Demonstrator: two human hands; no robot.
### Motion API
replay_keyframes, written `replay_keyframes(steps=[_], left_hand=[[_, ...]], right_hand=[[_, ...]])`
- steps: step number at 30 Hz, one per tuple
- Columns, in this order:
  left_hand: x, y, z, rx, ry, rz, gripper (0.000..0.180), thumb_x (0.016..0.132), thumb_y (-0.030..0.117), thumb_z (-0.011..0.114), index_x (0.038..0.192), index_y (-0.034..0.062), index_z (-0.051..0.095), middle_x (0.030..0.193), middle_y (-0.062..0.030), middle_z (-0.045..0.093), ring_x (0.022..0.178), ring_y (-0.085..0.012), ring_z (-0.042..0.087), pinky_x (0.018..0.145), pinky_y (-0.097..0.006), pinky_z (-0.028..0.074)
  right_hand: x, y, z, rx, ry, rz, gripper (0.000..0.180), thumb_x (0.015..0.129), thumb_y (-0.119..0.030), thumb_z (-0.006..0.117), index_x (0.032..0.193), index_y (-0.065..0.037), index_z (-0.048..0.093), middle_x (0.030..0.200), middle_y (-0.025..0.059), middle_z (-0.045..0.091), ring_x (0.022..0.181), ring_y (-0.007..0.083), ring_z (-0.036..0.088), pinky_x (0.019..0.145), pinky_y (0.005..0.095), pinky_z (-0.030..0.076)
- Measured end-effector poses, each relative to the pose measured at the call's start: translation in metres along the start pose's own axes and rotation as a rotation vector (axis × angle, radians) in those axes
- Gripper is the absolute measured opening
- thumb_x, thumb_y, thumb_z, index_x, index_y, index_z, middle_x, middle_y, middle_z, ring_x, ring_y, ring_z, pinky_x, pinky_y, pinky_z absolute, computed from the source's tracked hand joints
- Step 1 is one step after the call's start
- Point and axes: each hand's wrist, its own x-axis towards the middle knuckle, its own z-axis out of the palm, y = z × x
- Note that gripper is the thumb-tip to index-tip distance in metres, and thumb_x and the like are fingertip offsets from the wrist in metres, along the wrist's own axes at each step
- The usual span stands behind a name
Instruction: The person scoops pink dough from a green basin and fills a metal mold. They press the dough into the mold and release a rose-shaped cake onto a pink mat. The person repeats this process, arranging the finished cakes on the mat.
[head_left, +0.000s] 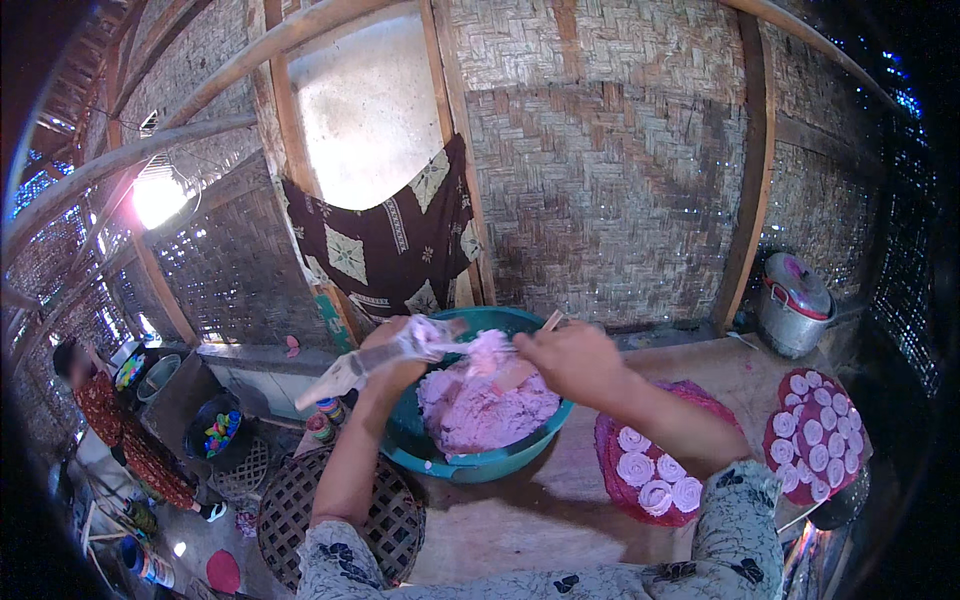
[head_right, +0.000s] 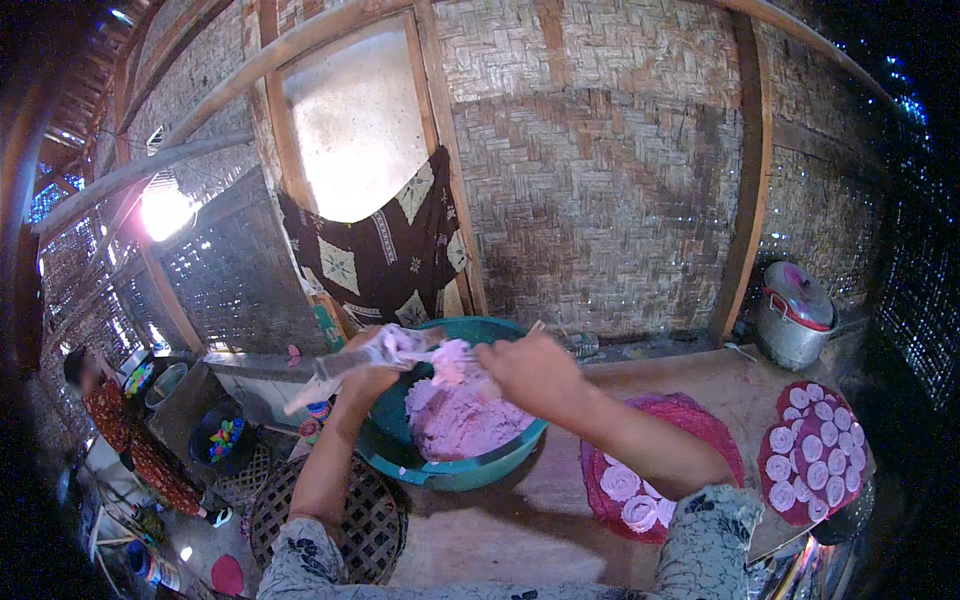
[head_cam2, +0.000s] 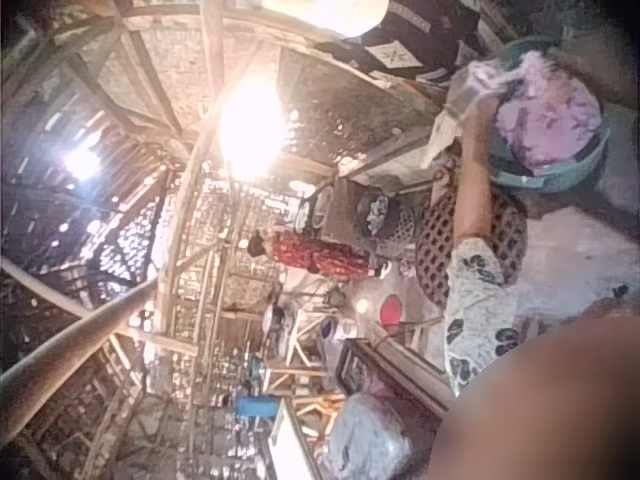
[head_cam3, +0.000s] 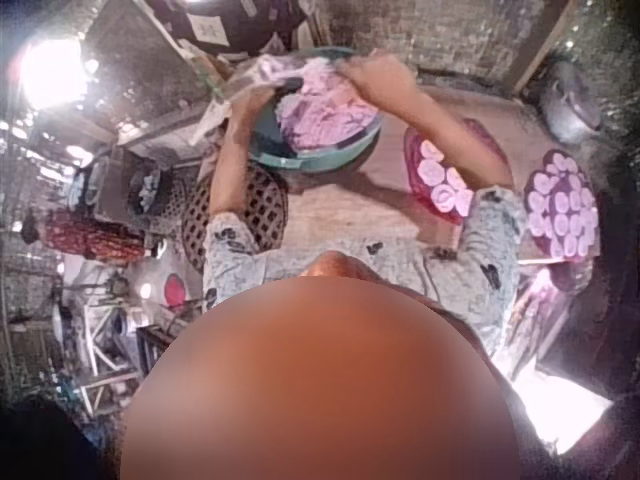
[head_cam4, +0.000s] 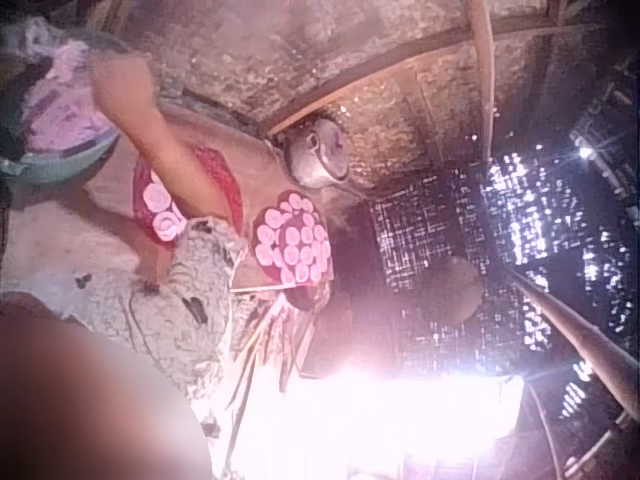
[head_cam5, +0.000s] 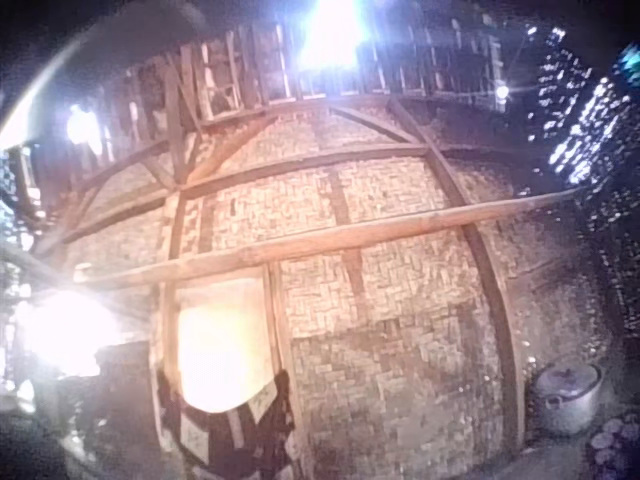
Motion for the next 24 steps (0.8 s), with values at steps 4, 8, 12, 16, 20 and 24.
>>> replay_keyframes(steps=[4,8,12,16,20,24], left_hand=[[0.005,0.005,-0.013,0.038,0.111,-0.114,0.019,0.076,0.027,0.069,0.081,0.0093,0.065,0.08,-0.01,0.065,0.075,-0.0314,0.063,0.069,-0.042,0.051],[0.027,0.044,-0.001,0.012,0.159,-0.063,0.02,0.081,0.03,0.066,0.085,0.0107,0.067,0.08,-0.0085,0.064,0.076,-0.0288,0.063,0.067,-0.042,0.05],[0.04,0.034,0.007,0.164,0.054,-0.073,0.017,0.077,0.026,0.065,0.083,0.0105,0.066,0.081,-0.0093,0.064,0.079,-0.0285,0.062,0.069,-0.042,0.05],[0.03,0.008,-0.001,0.258,0.101,-0.083,0.015,0.074,0.025,0.065,0.078,0.0106,0.064,0.077,-0.0099,0.06,0.075,-0.0281,0.06,0.063,-0.04,0.051],[0.019,0.012,0.006,0.289,0.09,-0.121,0.018,0.073,0.025,0.066,0.08,0.0095,0.061,0.078,-0.0109,0.06,0.072,-0.0301,0.062,0.063,-0.041,0.051],[0.02,0.007,0.024,0.283,0.118,-0.148,0.026,0.072,0.028,0.068,0.086,0.0077,0.058,0.079,-0.0111,0.06,0.071,-0.0314,0.063,0.064,-0.041,0.051]], right_hand=[[-0.007,0.009,0.007,0.372,0.217,0.413,0.02,0.086,-0.018,0.064,0.102,-0.008,0.069,0.083,0.0159,0.069,0.074,0.0298,0.069,0.063,0.0393,0.053],[0.022,-0.029,0.08,0.692,0.464,0.554,0.031,0.093,-0.015,0.057,0.123,-0.007,0.061,0.096,0.0231,0.066,0.084,0.0374,0.066,0.073,0.0398,0.051],[0.001,-0.074,0.112,0.774,0.382,0.533,0.037,0.095,-0.011,0.053,0.132,-0.005,0.053,0.105,0.025,0.063,0.083,0.0341,0.065,0.076,0.0383,0.05],[-0.027,-0.069,0.097,1.158,0.08,0.633,0.032,0.097,-0.015,0.048,0.126,-0.004,0.057,0.086,0.021,0.062,0.08,0.0354,0.062,0.075,0.0408,0.048],[-0.015,-0.041,0.1,1.033,0.086,0.648,0.032,0.095,-0.013,0.048,0.123,0.0,0.058,0.084,0.0217,0.064,0.076,0.0364,0.063,0.072,0.0405,0.049],[-0.012,-0.064,0.113,1.068,0.185,0.714,0.03,0.093,-0.011,0.05,0.117,0.004,0.06,0.094,0.0291,0.065,0.088,0.0409,0.066,0.076,0.0437,0.051]])
